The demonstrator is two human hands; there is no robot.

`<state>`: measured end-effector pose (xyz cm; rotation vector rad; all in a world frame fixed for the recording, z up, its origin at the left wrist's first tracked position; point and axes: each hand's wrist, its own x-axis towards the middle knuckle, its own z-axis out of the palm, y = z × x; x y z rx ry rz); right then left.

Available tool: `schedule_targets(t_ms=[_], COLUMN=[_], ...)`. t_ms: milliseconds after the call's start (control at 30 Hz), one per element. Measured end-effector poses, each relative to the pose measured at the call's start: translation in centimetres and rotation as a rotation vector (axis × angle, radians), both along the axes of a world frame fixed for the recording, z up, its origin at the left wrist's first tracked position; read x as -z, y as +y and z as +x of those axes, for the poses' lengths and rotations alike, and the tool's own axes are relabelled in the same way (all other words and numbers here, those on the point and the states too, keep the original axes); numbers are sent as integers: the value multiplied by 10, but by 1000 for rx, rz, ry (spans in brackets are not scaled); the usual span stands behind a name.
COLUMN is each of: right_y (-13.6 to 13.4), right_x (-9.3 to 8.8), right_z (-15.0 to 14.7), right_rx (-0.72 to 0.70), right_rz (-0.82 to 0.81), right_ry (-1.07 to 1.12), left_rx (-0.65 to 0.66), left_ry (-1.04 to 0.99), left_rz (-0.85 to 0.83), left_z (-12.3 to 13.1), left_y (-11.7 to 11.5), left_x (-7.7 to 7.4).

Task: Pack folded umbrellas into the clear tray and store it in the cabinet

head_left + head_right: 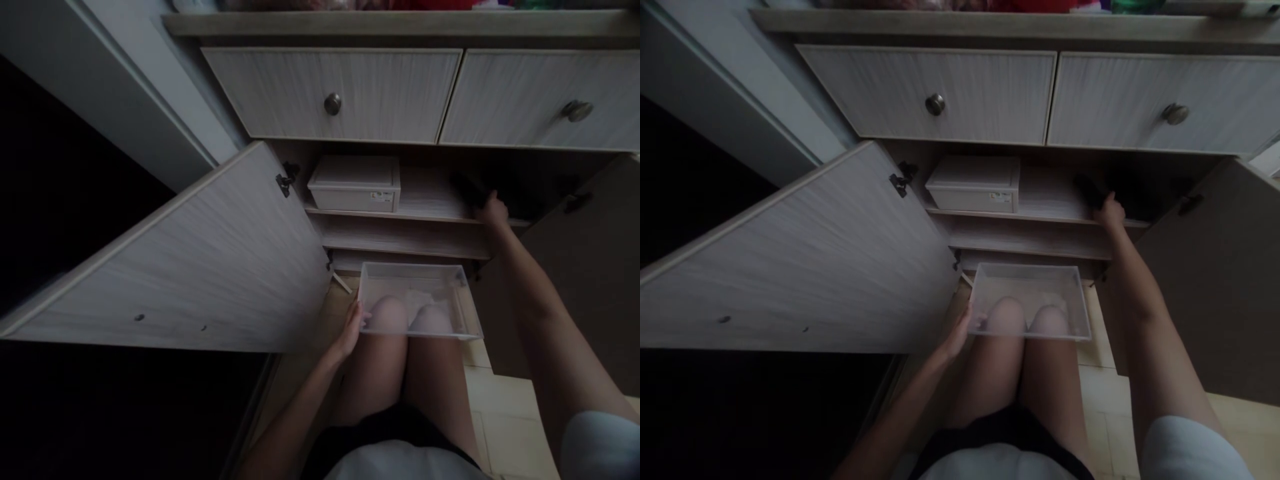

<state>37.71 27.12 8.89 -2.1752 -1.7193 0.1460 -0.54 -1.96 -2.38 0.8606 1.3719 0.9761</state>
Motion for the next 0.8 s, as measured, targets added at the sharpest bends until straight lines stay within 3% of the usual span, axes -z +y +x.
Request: schedule_targets(t_ms=[67,133,233,333,433,567,667,800], right_y=[-12,-28,-61,-103,-150,-201,-220,-221], right_x=[-3,-4,-4,-7,-19,-34,-34,-18], right_z=[-2,-2,1,6,7,-6,-22,-40], right_rx=[79,50,-123,-400,-679,-897,-983,-1025], right_rz=[19,97,208,164,20,-187,-224,-184], right_ry=[71,196,436,593,547,359,227,153], left_rx=[-8,-15,-13,-33,-27,-18,-27,-34], left_ry=[-2,4,15,21,21,17,-10,-11], left_rz=[-1,6,-3,-26,-10,19,41,48], left_z=[0,0,1,2,2,3,6,8], left_y=[-1,-1,0,0,-1,-5,-7,-7], left_x=[-3,-5,-6,-7,-9,-13,-15,-17])
